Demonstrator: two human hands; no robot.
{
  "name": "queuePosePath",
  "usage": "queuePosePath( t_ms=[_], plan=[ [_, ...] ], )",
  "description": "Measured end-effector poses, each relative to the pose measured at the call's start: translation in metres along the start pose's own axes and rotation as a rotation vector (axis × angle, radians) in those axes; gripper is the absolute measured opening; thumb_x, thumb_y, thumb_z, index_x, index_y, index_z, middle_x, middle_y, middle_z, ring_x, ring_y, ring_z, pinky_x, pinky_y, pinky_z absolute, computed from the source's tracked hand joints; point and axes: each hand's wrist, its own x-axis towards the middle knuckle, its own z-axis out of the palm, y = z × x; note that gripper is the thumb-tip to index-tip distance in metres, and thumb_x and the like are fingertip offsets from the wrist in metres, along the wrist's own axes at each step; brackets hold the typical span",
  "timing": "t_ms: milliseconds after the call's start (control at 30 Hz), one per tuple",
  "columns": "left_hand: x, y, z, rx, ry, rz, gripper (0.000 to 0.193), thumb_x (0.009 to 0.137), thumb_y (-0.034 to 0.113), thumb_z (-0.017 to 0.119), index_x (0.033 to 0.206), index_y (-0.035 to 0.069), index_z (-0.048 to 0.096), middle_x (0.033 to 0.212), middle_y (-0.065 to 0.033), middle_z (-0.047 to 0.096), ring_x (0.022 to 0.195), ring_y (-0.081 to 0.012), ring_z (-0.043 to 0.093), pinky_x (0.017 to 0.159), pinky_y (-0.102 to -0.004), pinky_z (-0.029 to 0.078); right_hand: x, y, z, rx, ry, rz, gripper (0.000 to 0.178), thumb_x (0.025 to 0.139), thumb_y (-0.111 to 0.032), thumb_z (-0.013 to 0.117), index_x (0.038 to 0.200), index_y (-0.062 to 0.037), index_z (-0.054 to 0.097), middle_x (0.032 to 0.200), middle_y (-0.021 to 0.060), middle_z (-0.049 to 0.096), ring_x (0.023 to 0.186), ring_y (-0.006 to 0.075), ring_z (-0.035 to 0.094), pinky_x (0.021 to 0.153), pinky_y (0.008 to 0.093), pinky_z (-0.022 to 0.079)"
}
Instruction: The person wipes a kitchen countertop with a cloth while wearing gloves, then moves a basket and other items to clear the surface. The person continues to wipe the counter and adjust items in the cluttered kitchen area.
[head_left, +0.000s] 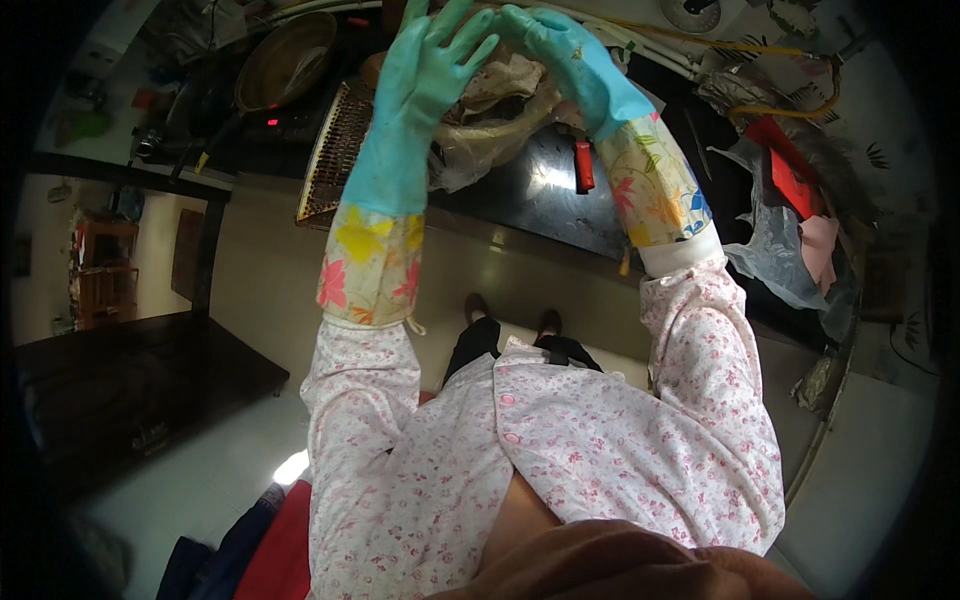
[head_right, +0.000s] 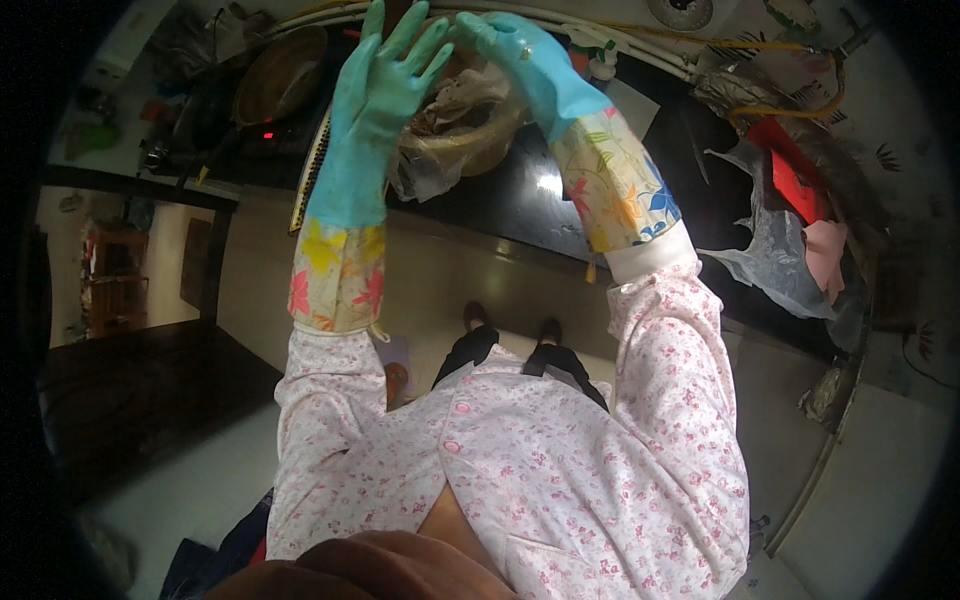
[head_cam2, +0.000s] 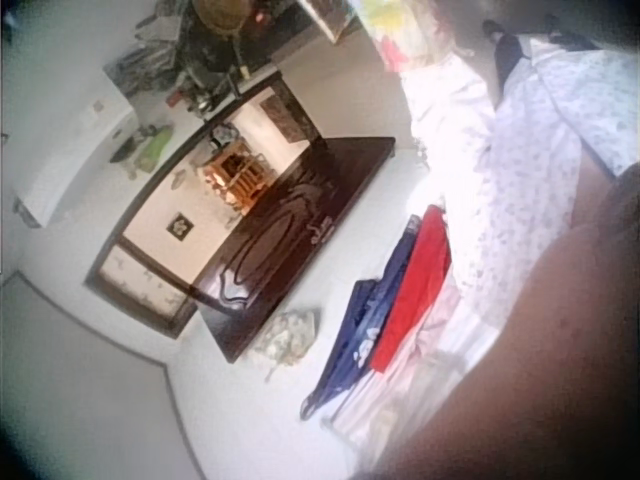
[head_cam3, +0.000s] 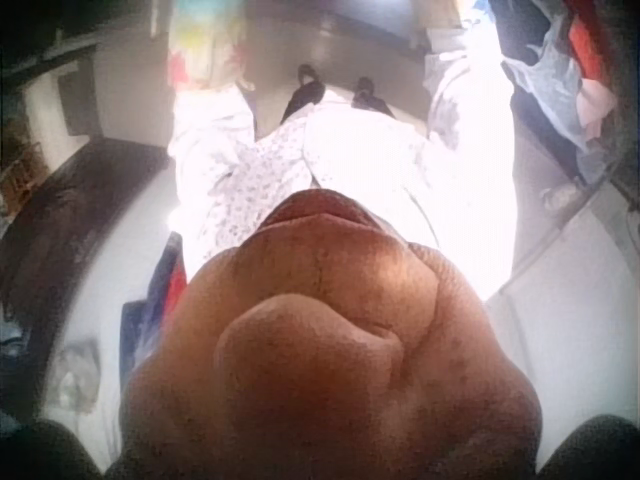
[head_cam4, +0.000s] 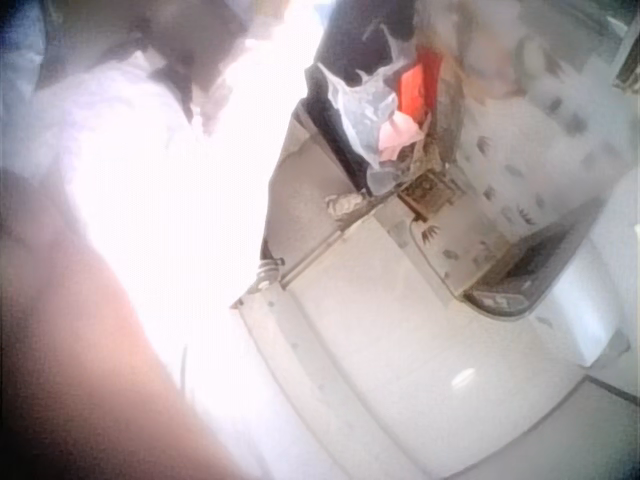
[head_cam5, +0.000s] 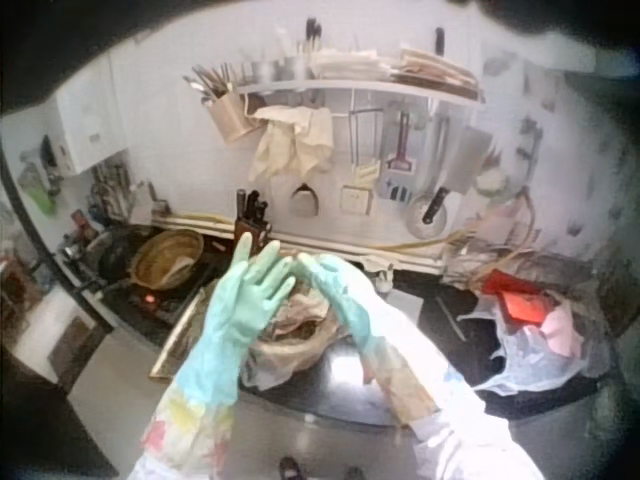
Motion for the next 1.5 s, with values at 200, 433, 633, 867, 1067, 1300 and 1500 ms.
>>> queuePosePath(
  t_ms=[200,433,633,867,1067,1300,1500],
  plan=[
    [0.025,-0.016,-0.014,0.288,0.108,0.072,0.067,0.104,0.019,0.059,0.163,0.019,0.026,0.16,-0.026,0.037,0.145,-0.0417,0.044,0.119,-0.0579,0.041,0.008,-0.035,-0.002,0.967,0.064,0.419,0.075,0.1,-0.065,0.054,0.135,0.001,0.063,0.128,0.0179,0.068,0.121,0.0285,0.063,0.11,0.0433,0.048],
    [0.014,-0.01,-0.05,0.106,-0.038,-0.01,0.068,0.103,0.026,0.064,0.161,0.022,0.028,0.16,-0.0249,0.037,0.146,-0.0419,0.042,0.119,-0.058,0.041,0.012,-0.044,-0.005,0.831,0.166,0.217,0.066,0.106,-0.055,0.052,0.141,0.0001,0.059,0.13,0.0185,0.067,0.121,0.0293,0.064,0.108,0.0425,0.049],
    [0.0,0.001,-0.027,0.186,-0.151,-0.104,0.068,0.104,0.035,0.062,0.161,0.02,0.029,0.163,-0.022,0.034,0.144,-0.0429,0.044,0.118,-0.0546,0.043,0.0,-0.044,0.001,-0.088,-0.094,0.346,0.045,0.104,-0.032,0.062,0.14,-0.0052,0.06,0.132,0.014,0.067,0.119,0.0236,0.064,0.106,0.0356,0.048],
    [0.006,-0.011,-0.048,0.185,-0.099,-0.124,0.066,0.105,0.034,0.061,0.161,0.02,0.029,0.162,-0.0206,0.036,0.142,-0.0424,0.047,0.117,-0.0563,0.044,0.005,-0.058,0.016,0.158,0.106,0.145,0.048,0.1,-0.032,0.066,0.137,-0.0021,0.062,0.123,0.0204,0.068,0.113,0.0322,0.066,0.101,0.0408,0.051],
    [-0.003,0.019,-0.019,-0.033,0.017,-0.076,0.052,0.107,0.025,0.054,0.157,0.024,0.038,0.164,-0.0202,0.033,0.148,-0.0448,0.037,0.122,-0.0601,0.036,-0.003,-0.025,0.004,0.448,0.093,0.489,0.045,0.101,-0.027,0.065,0.14,-0.0031,0.061,0.134,0.0135,0.067,0.125,0.0251,0.063,0.109,0.0382,0.05],
    [-0.011,0.01,-0.012,-0.081,-0.073,-0.115,0.053,0.108,0.024,0.053,0.158,0.025,0.037,0.166,-0.018,0.03,0.151,-0.0444,0.033,0.125,-0.0581,0.031,-0.002,-0.012,0.005,0.859,0.118,0.32,0.049,0.105,-0.033,0.06,0.14,0.0013,0.059,0.137,0.0195,0.064,0.129,0.029,0.062,0.114,0.0415,0.048],
    [-0.014,0.008,-0.008,-0.076,-0.052,-0.07,0.054,0.109,0.023,0.049,0.16,0.022,0.032,0.167,-0.0198,0.028,0.151,-0.0449,0.033,0.125,-0.0573,0.03,-0.005,-0.002,0.006,0.907,0.072,0.15,0.064,0.103,-0.047,0.06,0.14,0.0047,0.056,0.138,0.0235,0.062,0.131,0.0313,0.061,0.116,0.0435,0.046]
  ],
)
